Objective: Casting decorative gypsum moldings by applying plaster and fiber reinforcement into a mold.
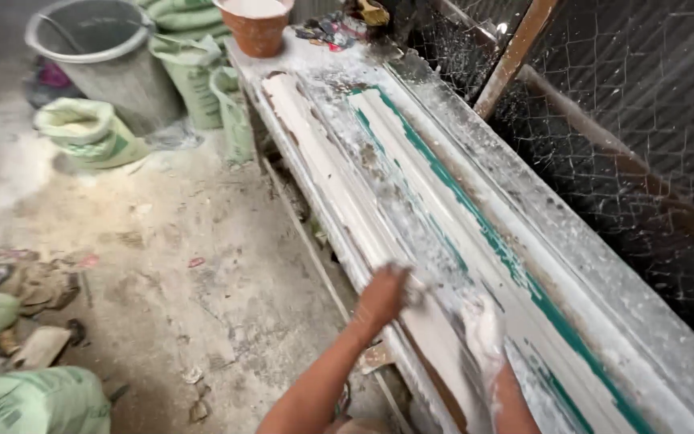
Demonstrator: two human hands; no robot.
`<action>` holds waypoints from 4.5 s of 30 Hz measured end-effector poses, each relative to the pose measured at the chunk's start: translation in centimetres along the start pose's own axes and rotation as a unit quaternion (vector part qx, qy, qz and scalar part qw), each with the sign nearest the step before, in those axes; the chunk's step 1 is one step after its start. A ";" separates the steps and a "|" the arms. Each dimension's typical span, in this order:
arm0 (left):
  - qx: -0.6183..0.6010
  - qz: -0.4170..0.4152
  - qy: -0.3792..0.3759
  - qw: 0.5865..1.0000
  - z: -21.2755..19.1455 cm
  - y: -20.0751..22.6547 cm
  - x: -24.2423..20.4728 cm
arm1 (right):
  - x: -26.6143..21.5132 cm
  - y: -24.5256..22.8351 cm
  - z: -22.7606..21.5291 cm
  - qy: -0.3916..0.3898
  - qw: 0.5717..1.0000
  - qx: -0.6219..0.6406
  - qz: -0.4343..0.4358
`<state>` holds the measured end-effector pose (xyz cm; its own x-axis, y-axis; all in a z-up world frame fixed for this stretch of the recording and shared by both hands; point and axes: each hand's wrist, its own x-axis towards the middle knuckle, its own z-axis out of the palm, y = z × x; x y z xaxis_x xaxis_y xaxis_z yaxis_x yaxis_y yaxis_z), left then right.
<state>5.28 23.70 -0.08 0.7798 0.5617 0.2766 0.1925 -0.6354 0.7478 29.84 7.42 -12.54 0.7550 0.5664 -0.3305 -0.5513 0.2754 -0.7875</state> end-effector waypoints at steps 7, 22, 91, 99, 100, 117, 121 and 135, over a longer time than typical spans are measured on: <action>-0.031 -0.042 0.136 0.989 -8.9 -11.9 18.4 | 13.5 -2.9 13.3 0.010 1.000 0.008 -0.012; -0.039 -0.115 0.237 0.964 -20.2 -44.5 57.2 | 42.7 -2.6 48.9 -0.086 0.985 -0.142 0.056; 0.205 -0.173 0.062 0.961 63.1 38.6 -17.2 | -18.2 -27.2 -47.9 -0.336 0.559 -0.732 -0.199; 0.159 -0.199 0.068 0.965 77.4 52.3 -33.4 | -33.3 -31.7 -67.4 -0.341 0.590 -0.706 -0.194; 0.160 -0.197 0.075 0.964 79.6 53.7 -35.1 | -34.9 -32.1 -70.4 -0.342 0.588 -0.705 -0.200; 0.153 -0.134 0.099 0.974 103.5 81.4 -63.6 | -71.8 -35.4 -116.2 -0.150 0.943 -0.090 -0.285; 0.085 -0.164 0.073 0.980 105.3 85.8 -67.5 | -74.2 -32.6 -121.2 -0.110 0.967 -0.048 -0.225; -0.510 -0.127 -0.378 0.762 95.8 84.8 -73.4 | -71.4 -40.6 -117.4 0.049 0.996 0.076 -0.004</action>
<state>21.44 -122.17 -14.82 0.9891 -0.1134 -0.0938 0.1320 0.4012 0.9065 40.02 -135.36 -18.01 0.7865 0.4868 -0.3800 -0.5871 0.3984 -0.7047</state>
